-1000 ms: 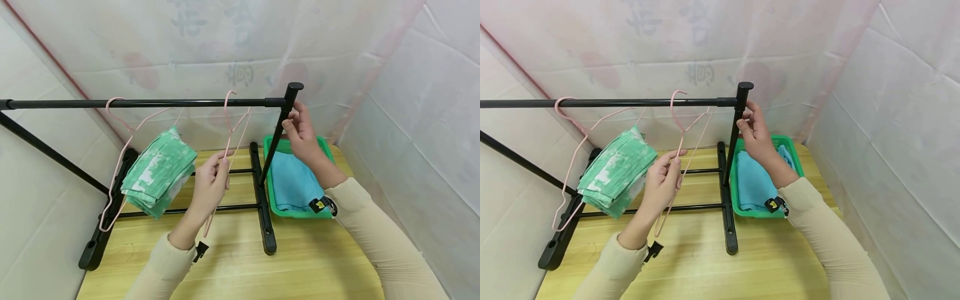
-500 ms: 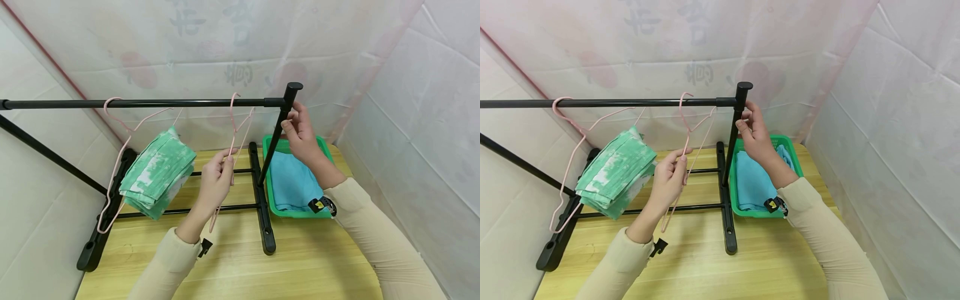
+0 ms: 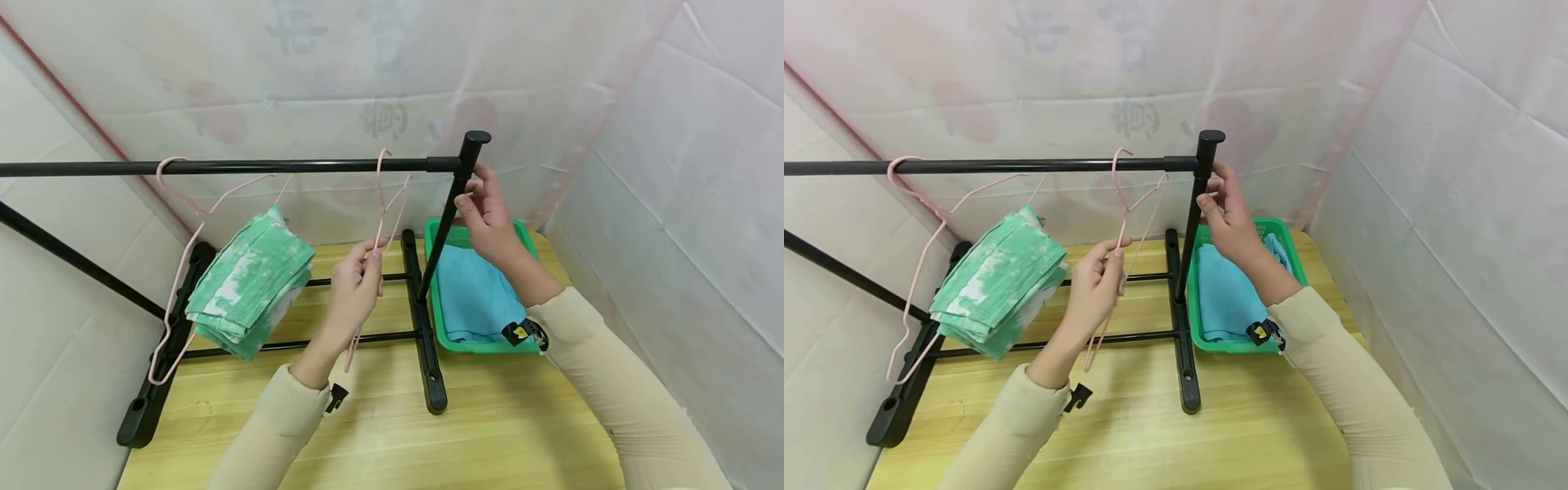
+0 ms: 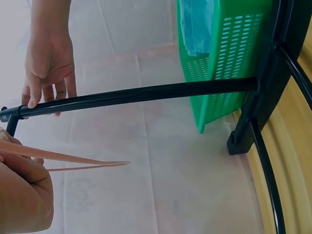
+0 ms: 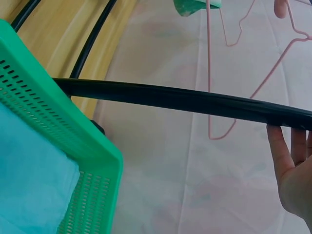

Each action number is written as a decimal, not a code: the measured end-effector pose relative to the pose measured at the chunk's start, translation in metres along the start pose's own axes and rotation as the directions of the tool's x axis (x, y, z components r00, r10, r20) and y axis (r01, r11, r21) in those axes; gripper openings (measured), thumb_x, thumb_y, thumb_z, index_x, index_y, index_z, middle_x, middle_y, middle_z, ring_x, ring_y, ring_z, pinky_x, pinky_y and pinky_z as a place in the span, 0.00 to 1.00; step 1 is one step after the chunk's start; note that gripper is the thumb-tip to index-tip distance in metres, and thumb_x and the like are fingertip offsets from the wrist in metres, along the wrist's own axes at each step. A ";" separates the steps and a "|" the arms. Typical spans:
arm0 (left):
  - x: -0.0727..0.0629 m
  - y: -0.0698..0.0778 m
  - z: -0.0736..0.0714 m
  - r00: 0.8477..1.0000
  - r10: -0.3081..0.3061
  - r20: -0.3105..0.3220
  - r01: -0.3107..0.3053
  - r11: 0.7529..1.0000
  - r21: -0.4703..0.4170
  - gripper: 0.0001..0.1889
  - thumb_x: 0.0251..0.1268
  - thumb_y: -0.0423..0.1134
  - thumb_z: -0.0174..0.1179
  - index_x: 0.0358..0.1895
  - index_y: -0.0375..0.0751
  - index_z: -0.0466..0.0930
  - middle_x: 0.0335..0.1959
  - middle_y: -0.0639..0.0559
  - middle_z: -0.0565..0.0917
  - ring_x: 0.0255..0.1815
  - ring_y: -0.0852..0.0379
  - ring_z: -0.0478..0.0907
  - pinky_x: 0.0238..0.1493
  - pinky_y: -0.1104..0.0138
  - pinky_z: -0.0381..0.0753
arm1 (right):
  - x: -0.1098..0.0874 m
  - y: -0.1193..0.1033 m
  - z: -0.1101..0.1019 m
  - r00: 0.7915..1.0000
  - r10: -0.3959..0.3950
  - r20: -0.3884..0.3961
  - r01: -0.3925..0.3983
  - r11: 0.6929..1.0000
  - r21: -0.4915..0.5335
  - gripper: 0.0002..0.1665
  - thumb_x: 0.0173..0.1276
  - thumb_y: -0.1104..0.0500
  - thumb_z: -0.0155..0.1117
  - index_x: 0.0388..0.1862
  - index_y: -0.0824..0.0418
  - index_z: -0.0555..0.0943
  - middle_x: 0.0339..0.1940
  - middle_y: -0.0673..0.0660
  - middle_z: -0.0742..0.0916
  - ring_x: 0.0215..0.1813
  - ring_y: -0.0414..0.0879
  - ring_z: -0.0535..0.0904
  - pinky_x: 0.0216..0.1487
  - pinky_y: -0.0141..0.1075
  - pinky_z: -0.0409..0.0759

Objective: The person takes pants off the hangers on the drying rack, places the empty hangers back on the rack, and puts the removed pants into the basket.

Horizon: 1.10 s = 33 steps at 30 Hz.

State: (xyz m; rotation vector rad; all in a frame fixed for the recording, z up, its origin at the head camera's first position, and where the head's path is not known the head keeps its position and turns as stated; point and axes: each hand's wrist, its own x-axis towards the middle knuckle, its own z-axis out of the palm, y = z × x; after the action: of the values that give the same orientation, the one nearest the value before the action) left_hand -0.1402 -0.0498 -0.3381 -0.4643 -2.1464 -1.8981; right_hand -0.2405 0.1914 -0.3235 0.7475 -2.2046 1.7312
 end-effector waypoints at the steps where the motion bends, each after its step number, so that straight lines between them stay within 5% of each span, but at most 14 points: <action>1: 0.000 -0.001 0.001 1.000 0.002 -0.001 -0.002 1.000 0.001 0.14 0.79 0.29 0.45 0.58 0.27 0.76 0.12 0.41 0.71 0.11 0.62 0.66 0.10 0.72 0.60 | 0.000 0.000 0.000 1.000 0.002 0.000 -0.002 1.000 0.003 0.30 0.81 0.60 0.47 0.77 0.47 0.55 0.49 0.55 0.76 0.50 0.52 0.78 0.47 0.35 0.85; 8: 0.005 -0.035 0.005 1.000 0.009 -0.007 -0.009 1.000 0.016 0.15 0.81 0.33 0.45 0.60 0.30 0.76 0.11 0.40 0.72 0.10 0.61 0.65 0.09 0.72 0.58 | -0.001 0.001 -0.003 1.000 0.015 -0.002 -0.015 1.000 0.016 0.29 0.81 0.60 0.47 0.77 0.48 0.56 0.49 0.55 0.77 0.50 0.53 0.78 0.48 0.35 0.85; 14: 0.004 -0.041 0.003 0.999 -0.014 0.042 0.014 1.000 0.000 0.16 0.82 0.41 0.47 0.63 0.41 0.75 0.14 0.41 0.75 0.11 0.54 0.70 0.10 0.67 0.69 | 0.000 0.001 -0.003 1.000 0.019 0.006 -0.019 1.000 0.017 0.29 0.81 0.60 0.46 0.77 0.48 0.55 0.50 0.55 0.76 0.51 0.52 0.78 0.48 0.35 0.85; 20: 0.001 -0.041 0.001 0.995 -0.061 0.076 0.056 0.996 0.066 0.19 0.79 0.46 0.50 0.67 0.47 0.71 0.28 0.45 0.82 0.21 0.52 0.81 0.21 0.62 0.83 | 0.001 0.002 -0.003 1.000 0.023 0.009 -0.023 1.000 0.020 0.29 0.81 0.60 0.47 0.77 0.48 0.56 0.49 0.54 0.77 0.50 0.51 0.79 0.48 0.35 0.85; 26: -0.010 -0.037 -0.013 0.996 0.083 -0.042 -0.070 0.965 0.252 0.22 0.76 0.47 0.55 0.65 0.40 0.73 0.45 0.49 0.81 0.46 0.54 0.81 0.39 0.64 0.84 | 0.001 0.003 -0.003 1.000 0.021 0.018 -0.021 1.000 0.012 0.29 0.81 0.60 0.46 0.77 0.48 0.56 0.50 0.54 0.77 0.50 0.51 0.79 0.49 0.35 0.85; 33: -0.030 -0.017 -0.057 0.949 0.261 -0.177 -0.203 0.935 0.291 0.18 0.72 0.36 0.59 0.62 0.36 0.76 0.42 0.46 0.83 0.43 0.56 0.79 0.43 0.70 0.82 | 0.000 0.002 -0.003 1.000 0.021 0.022 -0.021 1.000 0.005 0.29 0.81 0.60 0.46 0.77 0.47 0.55 0.49 0.54 0.76 0.51 0.50 0.79 0.50 0.35 0.84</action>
State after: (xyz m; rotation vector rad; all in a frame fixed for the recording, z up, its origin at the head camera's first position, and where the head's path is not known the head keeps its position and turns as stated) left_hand -0.1213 -0.1104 -0.3581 -0.4174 -2.0625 -1.4328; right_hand -0.2425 0.1949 -0.3243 0.7514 -2.2312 1.7471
